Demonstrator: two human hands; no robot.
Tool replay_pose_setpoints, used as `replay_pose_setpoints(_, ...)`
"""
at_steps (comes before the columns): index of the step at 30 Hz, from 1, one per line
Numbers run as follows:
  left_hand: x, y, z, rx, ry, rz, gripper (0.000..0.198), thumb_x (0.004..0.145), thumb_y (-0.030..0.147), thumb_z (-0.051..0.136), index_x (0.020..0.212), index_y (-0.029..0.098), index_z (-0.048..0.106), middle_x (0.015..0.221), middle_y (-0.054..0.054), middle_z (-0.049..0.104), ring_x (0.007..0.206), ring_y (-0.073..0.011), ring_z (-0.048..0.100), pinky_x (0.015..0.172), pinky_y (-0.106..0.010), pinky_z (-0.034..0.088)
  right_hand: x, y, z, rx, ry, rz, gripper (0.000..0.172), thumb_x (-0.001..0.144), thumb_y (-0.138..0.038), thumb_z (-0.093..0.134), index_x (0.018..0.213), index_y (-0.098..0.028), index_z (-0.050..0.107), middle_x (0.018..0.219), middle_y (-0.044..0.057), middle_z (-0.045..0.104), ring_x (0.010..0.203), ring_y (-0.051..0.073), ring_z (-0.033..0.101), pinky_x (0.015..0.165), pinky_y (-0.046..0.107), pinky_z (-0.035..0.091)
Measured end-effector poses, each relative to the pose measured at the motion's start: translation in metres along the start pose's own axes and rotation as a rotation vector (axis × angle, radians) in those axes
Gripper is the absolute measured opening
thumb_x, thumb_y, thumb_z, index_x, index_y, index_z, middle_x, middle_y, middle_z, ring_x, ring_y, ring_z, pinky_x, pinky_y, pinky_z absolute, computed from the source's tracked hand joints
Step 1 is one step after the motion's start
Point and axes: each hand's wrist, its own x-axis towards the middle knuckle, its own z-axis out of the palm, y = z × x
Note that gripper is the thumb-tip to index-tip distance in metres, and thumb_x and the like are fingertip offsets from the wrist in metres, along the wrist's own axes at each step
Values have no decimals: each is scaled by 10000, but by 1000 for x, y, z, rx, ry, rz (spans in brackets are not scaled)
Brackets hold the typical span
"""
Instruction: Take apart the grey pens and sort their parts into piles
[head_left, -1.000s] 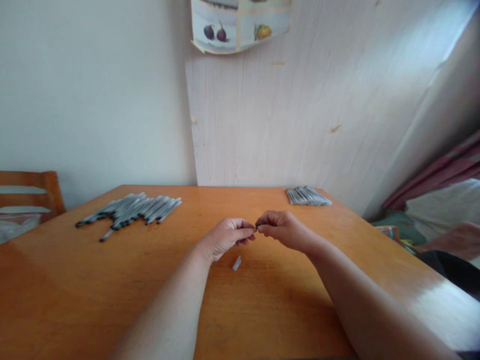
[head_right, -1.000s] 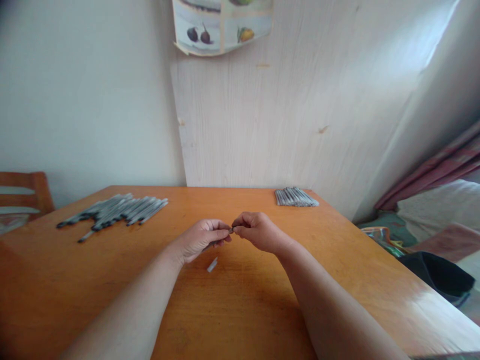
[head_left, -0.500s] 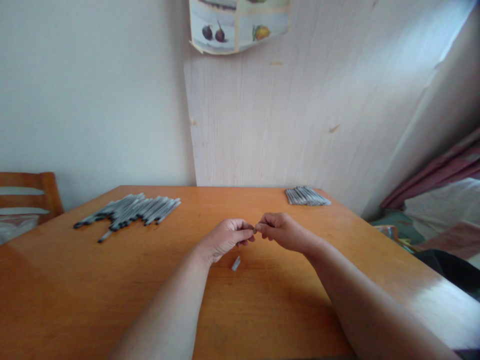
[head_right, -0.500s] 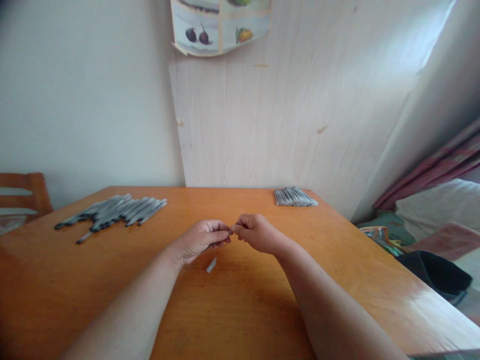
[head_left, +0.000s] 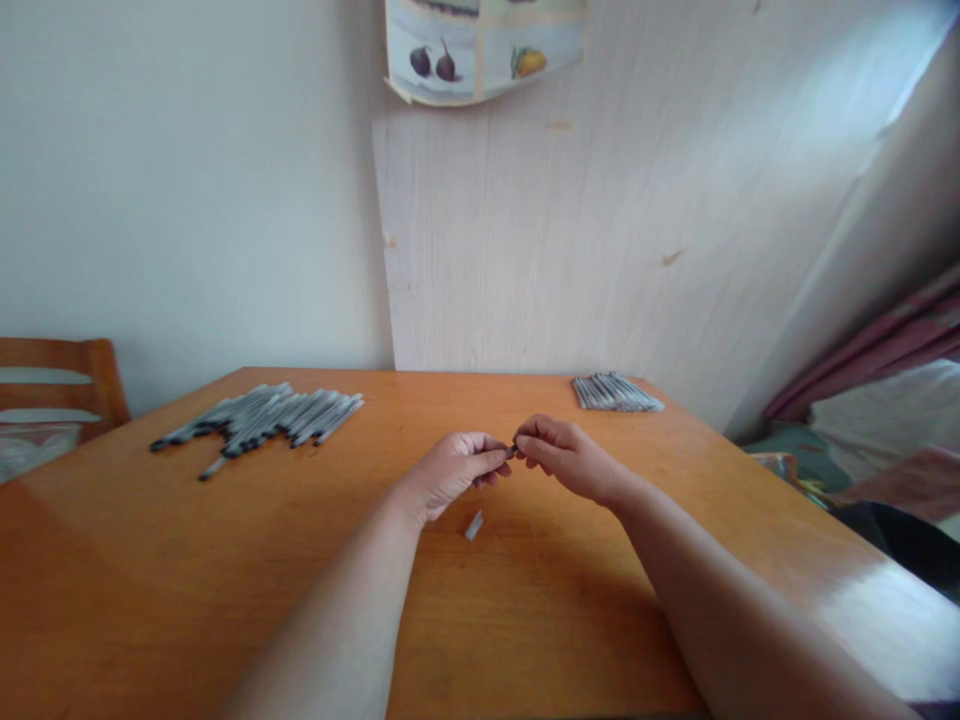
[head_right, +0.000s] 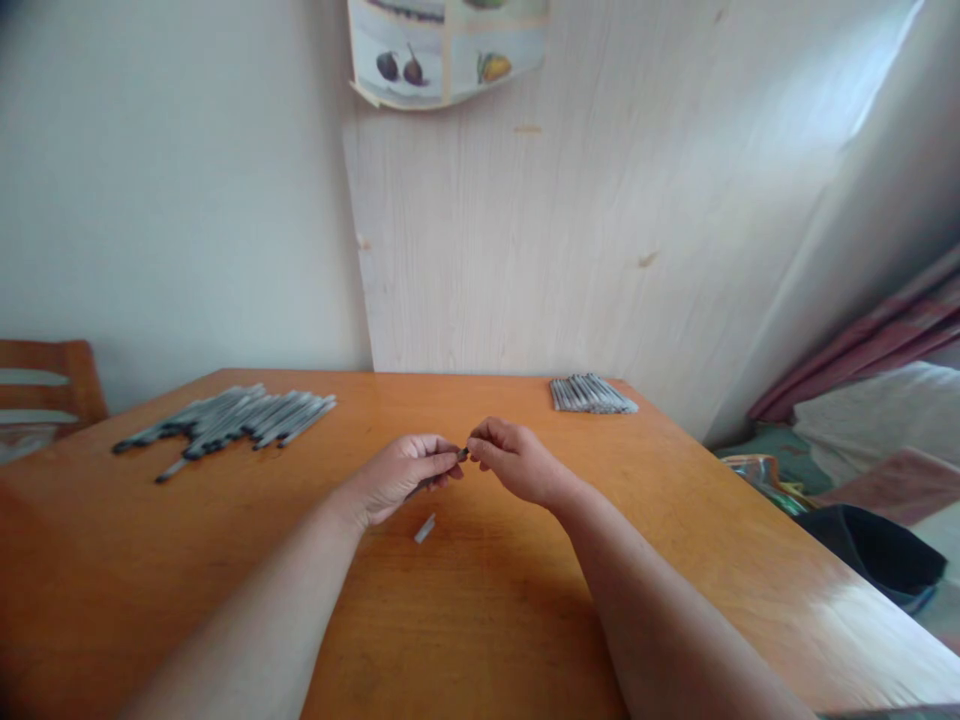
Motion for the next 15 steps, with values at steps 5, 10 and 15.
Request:
replay_pose_setpoints(5,0,0,2,4,-7,1,254,787,358,663,901,131,668,832,-65,673,665,-97,529,651,-248,381,0,2,3,-96,15,6,207,886,-358,500,828,-174,575,725,6,586,639,111,505,560,230,372)
replay_pose_setpoints(10,0,-3,3,23,-38,11,261,789,364,662,905,130,665,831,-63,667,671,-98,522,653,-249,378,1,2,8,-256,37,-9,339,919,-408,439,675,-180,500,619,-15,511,579,104,446,530,237,319)
replay_pose_setpoints(15,0,-2,3,36,-46,9,292,791,405,652,893,131,665,825,-61,666,651,-96,509,635,-249,368,1,1,8,-285,23,-27,406,940,-469,385,682,-181,508,623,-10,510,587,109,445,544,246,310)
